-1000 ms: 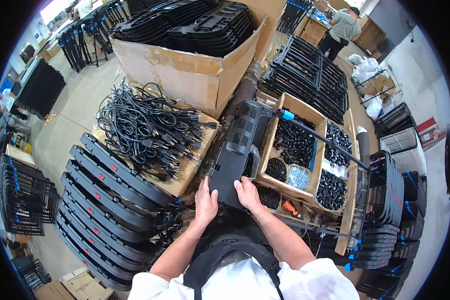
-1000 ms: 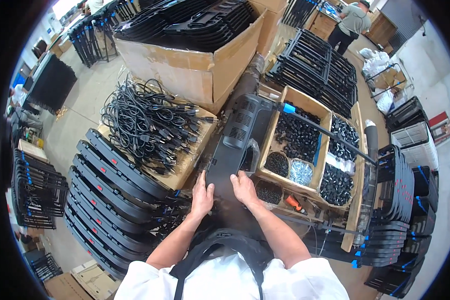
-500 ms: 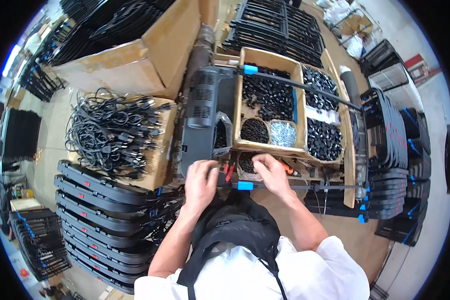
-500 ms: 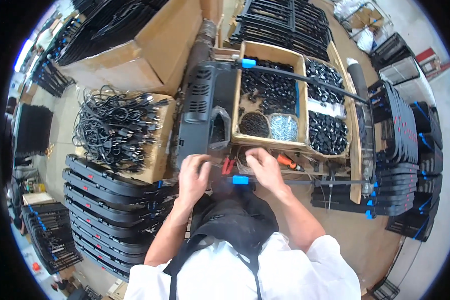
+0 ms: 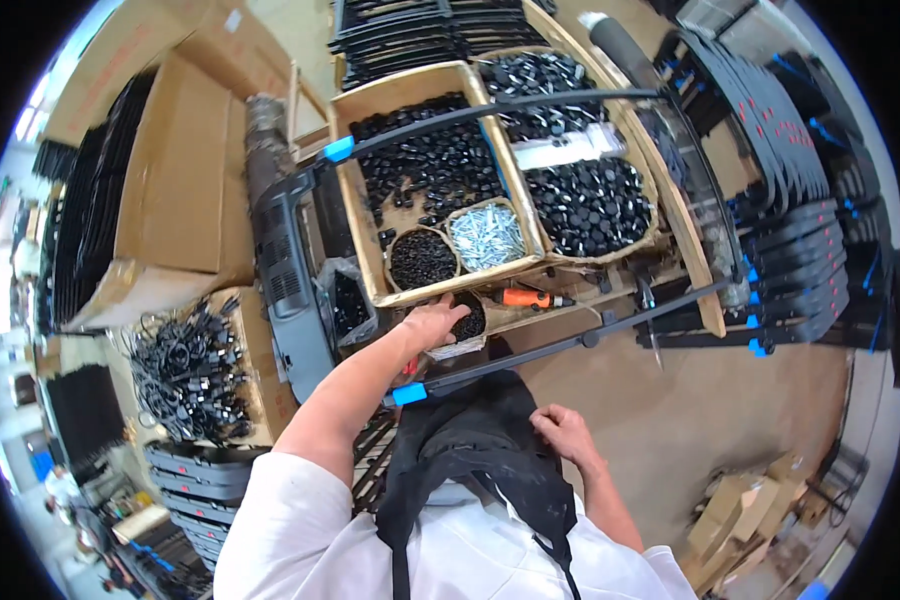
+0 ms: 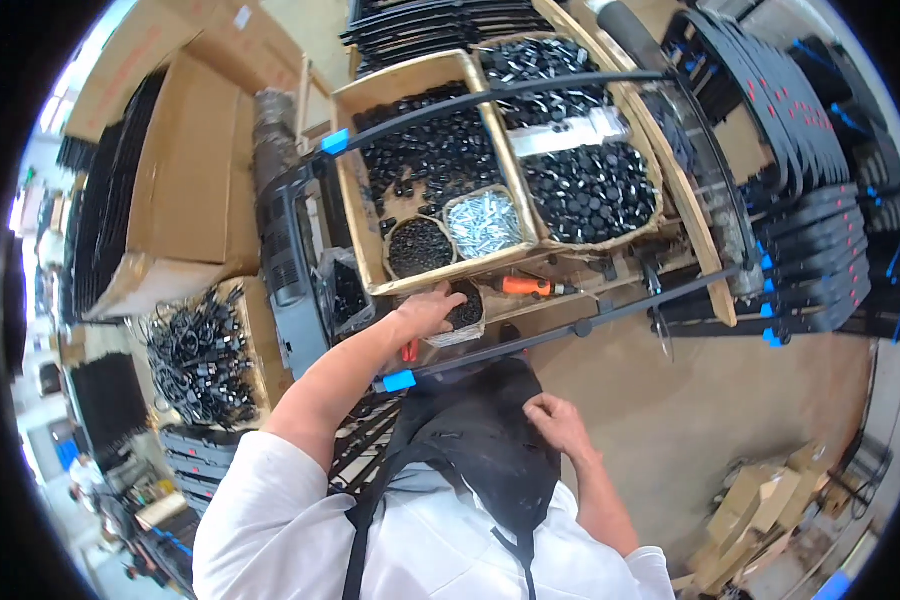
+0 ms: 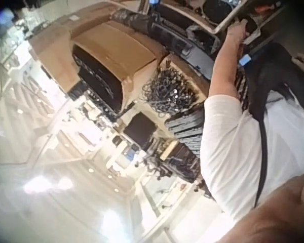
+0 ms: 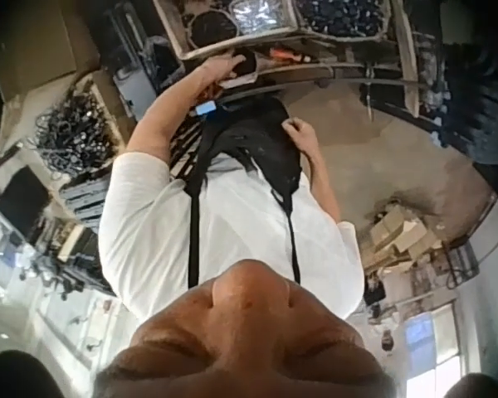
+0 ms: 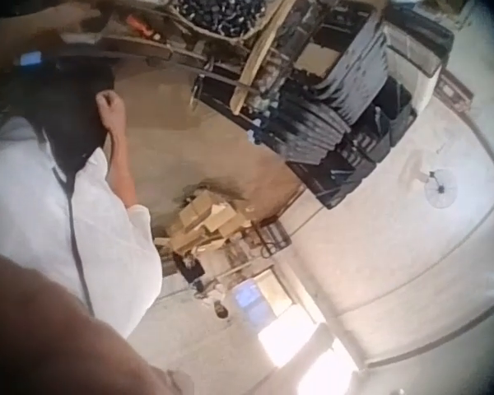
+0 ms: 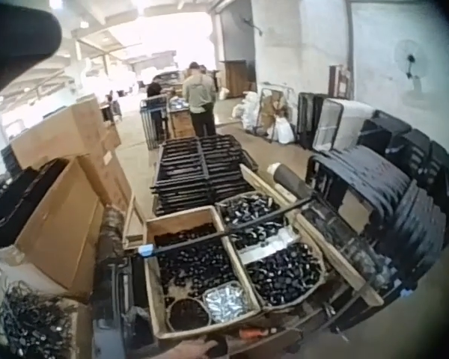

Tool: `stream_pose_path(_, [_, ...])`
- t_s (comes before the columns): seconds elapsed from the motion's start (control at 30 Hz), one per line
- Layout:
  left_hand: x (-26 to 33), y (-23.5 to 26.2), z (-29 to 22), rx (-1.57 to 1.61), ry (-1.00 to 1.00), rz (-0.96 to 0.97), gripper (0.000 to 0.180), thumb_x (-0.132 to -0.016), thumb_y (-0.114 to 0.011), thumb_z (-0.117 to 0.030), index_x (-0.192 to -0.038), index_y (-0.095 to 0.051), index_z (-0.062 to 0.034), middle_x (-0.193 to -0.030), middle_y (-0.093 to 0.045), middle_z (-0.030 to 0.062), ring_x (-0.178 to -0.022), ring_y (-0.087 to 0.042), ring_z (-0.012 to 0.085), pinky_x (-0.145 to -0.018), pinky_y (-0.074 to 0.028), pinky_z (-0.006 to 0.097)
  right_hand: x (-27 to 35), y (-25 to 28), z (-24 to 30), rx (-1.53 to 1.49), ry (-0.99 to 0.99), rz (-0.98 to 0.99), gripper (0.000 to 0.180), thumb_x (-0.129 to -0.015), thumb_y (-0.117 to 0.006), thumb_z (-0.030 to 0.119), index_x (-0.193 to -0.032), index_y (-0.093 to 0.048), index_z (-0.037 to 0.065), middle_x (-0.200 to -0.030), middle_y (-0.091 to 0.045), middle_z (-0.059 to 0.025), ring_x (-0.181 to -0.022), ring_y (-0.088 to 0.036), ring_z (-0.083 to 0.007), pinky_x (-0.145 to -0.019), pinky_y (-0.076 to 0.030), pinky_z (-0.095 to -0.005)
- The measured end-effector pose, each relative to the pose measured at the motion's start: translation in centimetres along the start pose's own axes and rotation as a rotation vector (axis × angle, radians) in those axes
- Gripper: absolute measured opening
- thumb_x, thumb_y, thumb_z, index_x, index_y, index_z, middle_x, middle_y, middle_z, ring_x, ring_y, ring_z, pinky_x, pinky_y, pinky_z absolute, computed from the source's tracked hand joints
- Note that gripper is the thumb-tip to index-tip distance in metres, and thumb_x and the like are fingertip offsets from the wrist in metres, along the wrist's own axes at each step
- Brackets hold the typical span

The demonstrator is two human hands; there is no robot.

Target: Assembling treadmill console components by connecting wires and using an electric screwdriver to secure plastic housings.

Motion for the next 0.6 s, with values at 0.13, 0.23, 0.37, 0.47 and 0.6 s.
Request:
stream_pose_path(0.13, [-1.0, -1.1, 0.8, -0.067, 0.002, 0.01, 0.048, -0.088, -0.077, -0.018, -0.132, -0.059, -0.0111, -0.13, -0.057, 0.0288, -0.107, -0.071, 0.0457, -0.091, -0.058, 0.055, -2.6, 1.0, -2.6, -0.099, -0.052, -0.08, 0.027, -0.098, -0.068, 0.027, -0.105, -0.074, 0.001, -0.086, -0.073, -0.0047, -0.07, -0.066, -0.0133, -0.067, -0.055, -0.0311])
stream_pose_path(0.23, [-1.6, -1.9, 0.4, -0.097, 0.052, -0.067, 0.031, -0.092, -0.064, -0.014, -0.122, -0.062, -0.0077, -0.117, -0.065, 0.0294, -0.1, -0.073, 0.0452, -0.085, -0.059, 0.056, -8.0, 0.3, -3.6, -0.209, -0.033, -0.11, 0.028, -0.098, -0.064, 0.029, -0.1, -0.074, 0.003, -0.084, -0.073, -0.0064, -0.068, -0.066, -0.0134, -0.065, -0.053, -0.0299])
stream_pose_path(0.37, [-2.1, -2.7, 0.9, -0.087, 0.174, -0.057, 0.031, -0.089, -0.065, -0.012, -0.12, -0.064, -0.0074, -0.112, -0.065, 0.0247, -0.1, -0.071, 0.044, -0.092, -0.056, 0.055, -18.0, -1.1, -3.2, -0.545, 0.02, -0.174, 0.028, -0.1, -0.065, 0.029, -0.098, -0.071, 0.002, -0.084, -0.071, -0.0046, -0.07, -0.068, -0.0143, -0.063, -0.053, -0.0304])
stream_pose_path(0.47, [-0.7, -2.8, 1.7, -0.042, 0.203, -0.08, 0.032, -0.089, -0.064, -0.011, -0.12, -0.065, -0.0082, -0.115, -0.064, 0.0253, -0.103, -0.07, 0.0444, -0.092, -0.056, 0.055, -23.0, -2.9, 0.7, -0.821, -0.031, -0.193, 0.027, -0.101, -0.069, 0.029, -0.103, -0.07, 0.002, -0.088, -0.071, -0.0062, -0.074, -0.071, -0.0171, -0.06, -0.056, -0.0321])
stream_pose_path(0.6, [-0.9, -2.2, -0.4, 0.016, 0.119, -0.126, 0.033, -0.089, -0.067, -0.011, -0.122, -0.064, -0.0085, -0.118, -0.062, 0.0261, -0.108, -0.069, 0.0445, -0.091, -0.057, 0.054, -27.7, -3.8, 0.8, -1.103, -0.244, -0.308, 0.028, -0.099, -0.074, 0.029, -0.104, -0.07, 0.002, -0.092, -0.072, -0.0096, -0.074, -0.072, -0.0204, -0.058, -0.059, -0.0365])
Point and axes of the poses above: each hand's wrist, its own x-axis away from the middle knuckle, its own y-axis out of the back of the hand, z = x × y, the point moved 5 cm from there along -x, towards the middle knuckle
